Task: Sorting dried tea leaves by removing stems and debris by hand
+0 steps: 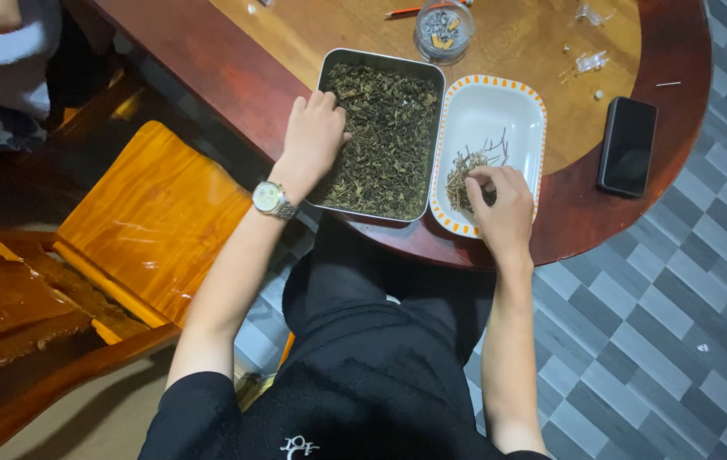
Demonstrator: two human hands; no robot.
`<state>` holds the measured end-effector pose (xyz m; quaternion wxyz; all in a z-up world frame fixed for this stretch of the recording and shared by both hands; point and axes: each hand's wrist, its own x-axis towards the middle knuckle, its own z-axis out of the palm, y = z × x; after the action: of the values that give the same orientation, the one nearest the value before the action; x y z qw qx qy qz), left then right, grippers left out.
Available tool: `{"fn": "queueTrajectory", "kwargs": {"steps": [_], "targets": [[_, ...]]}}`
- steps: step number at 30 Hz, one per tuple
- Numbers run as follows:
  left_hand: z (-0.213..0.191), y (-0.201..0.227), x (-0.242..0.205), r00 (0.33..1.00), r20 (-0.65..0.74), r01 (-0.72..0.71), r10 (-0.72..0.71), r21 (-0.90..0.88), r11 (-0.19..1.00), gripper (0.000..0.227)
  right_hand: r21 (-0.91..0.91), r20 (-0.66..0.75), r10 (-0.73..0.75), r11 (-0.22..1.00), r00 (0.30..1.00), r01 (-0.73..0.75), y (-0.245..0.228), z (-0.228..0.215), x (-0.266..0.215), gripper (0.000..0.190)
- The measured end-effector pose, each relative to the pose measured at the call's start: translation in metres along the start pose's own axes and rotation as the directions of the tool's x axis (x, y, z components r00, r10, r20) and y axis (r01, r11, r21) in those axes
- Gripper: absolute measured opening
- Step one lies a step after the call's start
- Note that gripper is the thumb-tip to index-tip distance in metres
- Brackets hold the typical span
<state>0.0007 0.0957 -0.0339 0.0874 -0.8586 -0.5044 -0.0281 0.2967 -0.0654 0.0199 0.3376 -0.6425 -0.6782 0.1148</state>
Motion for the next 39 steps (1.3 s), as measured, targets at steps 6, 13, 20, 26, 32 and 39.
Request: {"fn": "queueTrajectory", "kwargs": {"steps": [6, 13, 20, 26, 32, 39], "targets": [[0.012, 0.003, 0.008, 0.991, -0.124, -0.057, 0.053, -0.022, 0.998, 0.008, -0.008, -0.004, -0.038, 0.999, 0.999, 0.038, 0.003, 0.002, 0.000, 0.005], [-0.022, -0.006, 0.012, 0.990, -0.076, -0.139, 0.123, -0.274, 0.952, 0.018, -0.008, -0.024, -0.096, 0.995, 0.995, 0.095, 0.005, 0.003, -0.001, 0.004], [-0.049, -0.018, -0.033, 0.988, 0.085, -0.112, 0.130, -0.188, 0.976, 0.024, -0.001, -0.021, -0.064, 0.998, 0.998, 0.064, 0.012, 0.006, -0.001, 0.005], [-0.036, 0.001, -0.064, 0.996, 0.035, -0.085, 0.083, 0.079, 0.993, 0.030, 0.009, -0.049, -0.113, 0.993, 0.992, 0.114, 0.019, 0.010, -0.001, 0.007], [0.000, 0.017, -0.066, 0.985, -0.142, -0.073, 0.098, 0.175, 0.982, 0.011, -0.002, -0.048, -0.112, 0.994, 0.993, 0.112, 0.013, 0.006, -0.001, 0.009], [-0.009, 0.007, -0.061, 0.975, -0.148, -0.159, 0.167, 0.066, 0.985, 0.003, 0.019, -0.037, -0.084, 0.996, 0.996, 0.084, 0.019, 0.009, -0.002, 0.008]]}}
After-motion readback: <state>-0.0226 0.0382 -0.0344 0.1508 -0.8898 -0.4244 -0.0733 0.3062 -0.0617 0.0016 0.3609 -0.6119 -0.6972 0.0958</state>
